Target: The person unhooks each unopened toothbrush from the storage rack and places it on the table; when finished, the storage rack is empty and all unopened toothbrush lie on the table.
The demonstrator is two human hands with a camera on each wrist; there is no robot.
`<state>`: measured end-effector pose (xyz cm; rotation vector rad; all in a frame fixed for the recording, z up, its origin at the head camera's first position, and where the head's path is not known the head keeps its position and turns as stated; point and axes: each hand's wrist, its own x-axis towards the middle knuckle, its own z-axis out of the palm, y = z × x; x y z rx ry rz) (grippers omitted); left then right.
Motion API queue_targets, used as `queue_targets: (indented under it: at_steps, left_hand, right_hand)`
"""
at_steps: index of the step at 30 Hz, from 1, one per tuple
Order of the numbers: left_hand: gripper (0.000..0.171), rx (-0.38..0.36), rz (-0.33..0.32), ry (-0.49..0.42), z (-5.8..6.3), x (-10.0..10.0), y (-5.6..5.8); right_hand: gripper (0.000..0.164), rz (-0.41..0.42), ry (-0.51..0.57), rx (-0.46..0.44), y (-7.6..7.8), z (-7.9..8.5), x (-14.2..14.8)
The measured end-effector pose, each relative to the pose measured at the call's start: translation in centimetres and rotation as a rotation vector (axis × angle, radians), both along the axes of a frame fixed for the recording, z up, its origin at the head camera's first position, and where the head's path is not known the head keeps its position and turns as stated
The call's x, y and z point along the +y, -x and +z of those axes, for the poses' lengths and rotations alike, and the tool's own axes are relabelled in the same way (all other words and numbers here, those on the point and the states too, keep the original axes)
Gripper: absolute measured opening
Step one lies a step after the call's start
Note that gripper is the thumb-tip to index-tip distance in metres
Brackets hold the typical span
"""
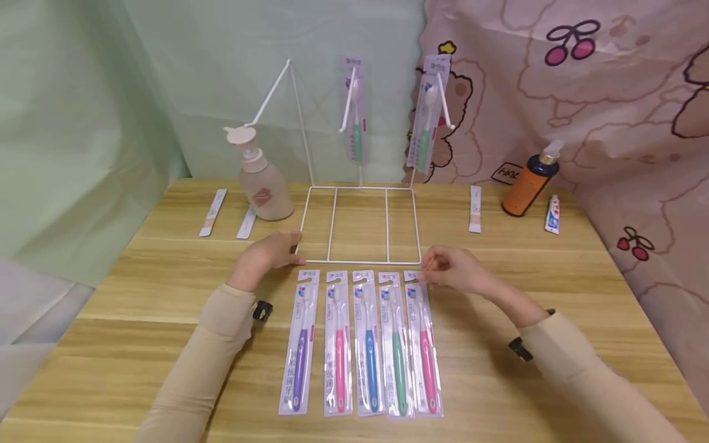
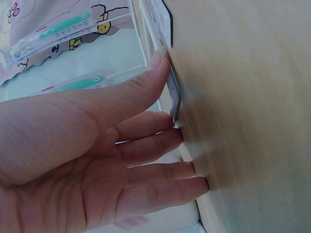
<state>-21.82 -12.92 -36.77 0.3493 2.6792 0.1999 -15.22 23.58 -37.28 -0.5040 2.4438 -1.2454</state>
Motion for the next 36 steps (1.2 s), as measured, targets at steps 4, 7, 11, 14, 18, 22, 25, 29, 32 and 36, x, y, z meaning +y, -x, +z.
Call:
queue_targets:
  at_steps: [4, 7, 11, 14, 18, 22, 25, 29, 32, 36]
  left_hand:
    - [0.075, -0.009, 0.014, -0.009, 0.0, -0.1, -0.1]
    - [0.075, -0.014, 0.015, -0.008, 0.0, -0.1, -0.1]
    - [0.076, -0.021, 0.020, -0.007, 0.0, -0.1, -0.1]
    - [0.076, -0.023, 0.024, -0.008, 0.0, 0.0, 0.0]
    - [0.070, -0.012, 0.010, -0.006, -0.1, 0.2, -0.1]
    - [0.073, -0.011, 0.010, 0.001, 0.1, 0.2, -0.1]
    - [0.076, -0.022, 0.016, 0.001, 0.2, 0.1, -0.1]
    - [0.076, -0.041, 0.029, -0.008, 0.3, 0.1, -0.3]
    - [0.076, -0.037, 0.031, -0.012, 0.3, 0.1, -0.3]
    - [0.076, -0.025, 0.032, -0.006, 0.1, 0.1, -0.2]
  right_hand:
    - [0.023, -0.057, -0.034, 0.056, 2.9, 0.5, -0.8]
    - [0.027, -0.103, -0.056, 0.069, 5.0, 1.0, -1.7]
    - [0.037, -0.170, -0.036, 0.050, 7.9, 1.8, -3.2]
    - [0.045, -0.237, 0.030, 0.006, 10.0, 2.1, -4.3]
    - [0.046, -0.312, 0.092, -0.002, 12.4, 2.2, -6.1]
    - [0.051, -0.344, 0.094, 0.030, 14.3, 2.9, -8.0]
    - [0.062, -0.367, 0.091, 0.030, 15.6, 3.6, -9.3]
    - [0.071, -0.410, 0.083, 0.020, 17.3, 4.1, -10.6]
    - [0.071, -0.448, 0.093, 0.024, 18.4, 4.6, -11.3]
    - [0.071, -0.482, 0.127, 0.055, 19.3, 5.2, -12.1]
